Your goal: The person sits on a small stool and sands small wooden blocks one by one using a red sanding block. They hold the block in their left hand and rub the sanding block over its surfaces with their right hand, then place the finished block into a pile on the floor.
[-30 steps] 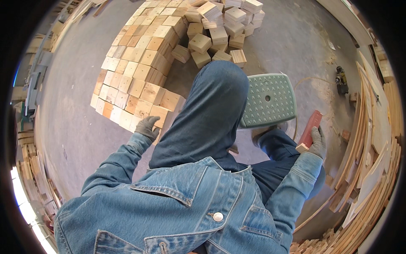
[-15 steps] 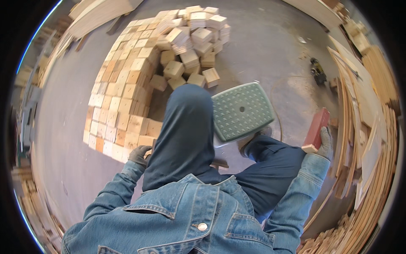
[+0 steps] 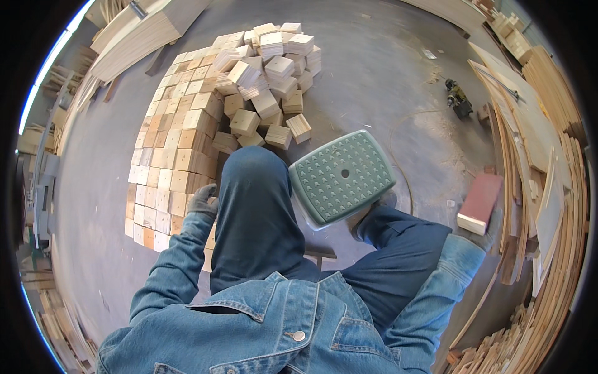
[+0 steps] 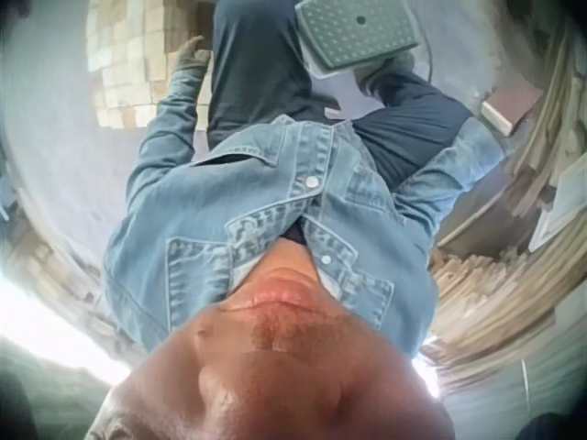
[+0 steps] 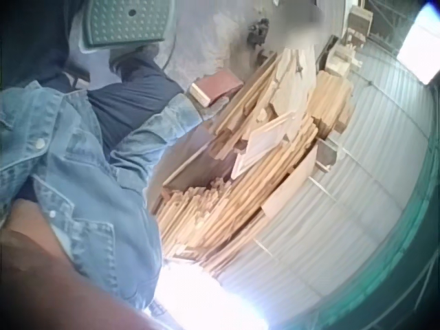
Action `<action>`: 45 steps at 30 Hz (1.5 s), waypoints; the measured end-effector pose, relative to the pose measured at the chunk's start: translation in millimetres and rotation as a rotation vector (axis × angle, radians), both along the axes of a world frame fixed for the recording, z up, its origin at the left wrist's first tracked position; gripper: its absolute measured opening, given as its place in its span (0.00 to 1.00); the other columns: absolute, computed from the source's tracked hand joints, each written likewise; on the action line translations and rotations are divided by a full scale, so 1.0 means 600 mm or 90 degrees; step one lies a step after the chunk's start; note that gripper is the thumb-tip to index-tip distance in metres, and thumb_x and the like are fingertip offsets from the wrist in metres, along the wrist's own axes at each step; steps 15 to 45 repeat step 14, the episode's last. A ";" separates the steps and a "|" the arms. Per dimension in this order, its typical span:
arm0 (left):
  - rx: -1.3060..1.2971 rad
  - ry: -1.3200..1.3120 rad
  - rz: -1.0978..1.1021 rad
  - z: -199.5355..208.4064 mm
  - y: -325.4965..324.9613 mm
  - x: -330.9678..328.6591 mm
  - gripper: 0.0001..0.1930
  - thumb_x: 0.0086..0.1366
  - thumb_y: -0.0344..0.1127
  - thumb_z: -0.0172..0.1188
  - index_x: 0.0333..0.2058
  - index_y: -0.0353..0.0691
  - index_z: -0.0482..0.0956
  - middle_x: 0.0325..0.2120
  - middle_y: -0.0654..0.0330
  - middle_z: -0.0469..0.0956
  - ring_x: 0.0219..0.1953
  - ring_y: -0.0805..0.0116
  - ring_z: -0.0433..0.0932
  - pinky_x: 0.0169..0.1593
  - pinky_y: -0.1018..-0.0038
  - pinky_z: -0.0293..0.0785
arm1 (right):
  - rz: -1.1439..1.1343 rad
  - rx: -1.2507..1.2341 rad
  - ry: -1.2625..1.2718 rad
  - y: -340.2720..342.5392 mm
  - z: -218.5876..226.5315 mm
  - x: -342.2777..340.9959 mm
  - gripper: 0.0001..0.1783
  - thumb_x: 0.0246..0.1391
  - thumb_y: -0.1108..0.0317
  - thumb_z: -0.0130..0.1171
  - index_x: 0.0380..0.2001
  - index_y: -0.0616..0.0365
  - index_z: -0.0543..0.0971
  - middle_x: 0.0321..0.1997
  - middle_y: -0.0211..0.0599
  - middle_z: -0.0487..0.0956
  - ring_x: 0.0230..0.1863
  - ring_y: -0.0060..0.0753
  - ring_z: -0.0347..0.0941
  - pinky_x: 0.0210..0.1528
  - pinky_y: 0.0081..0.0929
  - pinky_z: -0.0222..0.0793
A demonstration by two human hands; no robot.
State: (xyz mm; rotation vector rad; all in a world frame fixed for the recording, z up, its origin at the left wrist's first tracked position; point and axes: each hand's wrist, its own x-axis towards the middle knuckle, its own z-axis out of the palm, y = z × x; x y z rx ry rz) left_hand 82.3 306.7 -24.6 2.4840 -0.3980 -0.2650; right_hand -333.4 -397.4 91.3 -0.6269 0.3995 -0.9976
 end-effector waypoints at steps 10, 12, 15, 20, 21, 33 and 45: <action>0.042 0.145 0.076 -0.091 -0.037 0.096 0.34 0.59 0.40 0.74 0.64 0.41 0.79 0.63 0.51 0.79 0.67 0.52 0.77 0.71 0.62 0.73 | -0.096 -0.014 -0.109 0.086 0.078 0.009 0.49 0.55 0.56 0.70 0.76 0.61 0.64 0.77 0.54 0.69 0.76 0.63 0.64 0.72 0.62 0.66; 0.071 0.164 0.077 -0.100 -0.044 0.115 0.36 0.58 0.41 0.74 0.66 0.43 0.77 0.65 0.51 0.77 0.68 0.52 0.76 0.72 0.62 0.72 | -0.100 -0.020 -0.103 0.088 0.082 0.013 0.50 0.55 0.54 0.71 0.77 0.61 0.63 0.77 0.55 0.68 0.75 0.63 0.65 0.72 0.62 0.66; 0.094 0.165 0.089 -0.141 -0.003 0.146 0.40 0.57 0.41 0.75 0.70 0.45 0.73 0.69 0.51 0.73 0.71 0.51 0.73 0.74 0.60 0.70 | -0.045 -0.025 -0.091 0.091 0.073 0.034 0.52 0.55 0.51 0.72 0.77 0.60 0.62 0.77 0.55 0.68 0.76 0.63 0.64 0.74 0.64 0.64; 0.094 0.165 0.089 -0.141 -0.003 0.146 0.40 0.57 0.41 0.75 0.70 0.45 0.73 0.69 0.51 0.73 0.71 0.51 0.73 0.74 0.60 0.70 | -0.045 -0.025 -0.091 0.091 0.073 0.034 0.52 0.55 0.51 0.72 0.77 0.60 0.62 0.77 0.55 0.68 0.76 0.63 0.64 0.74 0.64 0.64; 0.094 0.165 0.089 -0.141 -0.003 0.146 0.40 0.57 0.41 0.75 0.70 0.45 0.73 0.69 0.51 0.73 0.71 0.51 0.73 0.74 0.60 0.70 | -0.045 -0.025 -0.091 0.091 0.073 0.034 0.52 0.55 0.51 0.72 0.77 0.60 0.62 0.77 0.55 0.68 0.76 0.63 0.64 0.74 0.64 0.64; 0.094 0.165 0.089 -0.141 -0.003 0.146 0.40 0.57 0.41 0.75 0.70 0.45 0.73 0.69 0.51 0.73 0.71 0.51 0.73 0.74 0.60 0.70 | -0.045 -0.025 -0.091 0.091 0.073 0.034 0.52 0.55 0.51 0.72 0.77 0.60 0.62 0.77 0.55 0.68 0.76 0.63 0.64 0.74 0.64 0.64; 0.094 0.165 0.089 -0.141 -0.003 0.146 0.40 0.57 0.41 0.75 0.70 0.45 0.73 0.69 0.51 0.73 0.71 0.51 0.73 0.74 0.60 0.70 | -0.045 -0.025 -0.091 0.091 0.073 0.034 0.52 0.55 0.51 0.72 0.77 0.60 0.62 0.77 0.55 0.68 0.76 0.63 0.64 0.74 0.64 0.64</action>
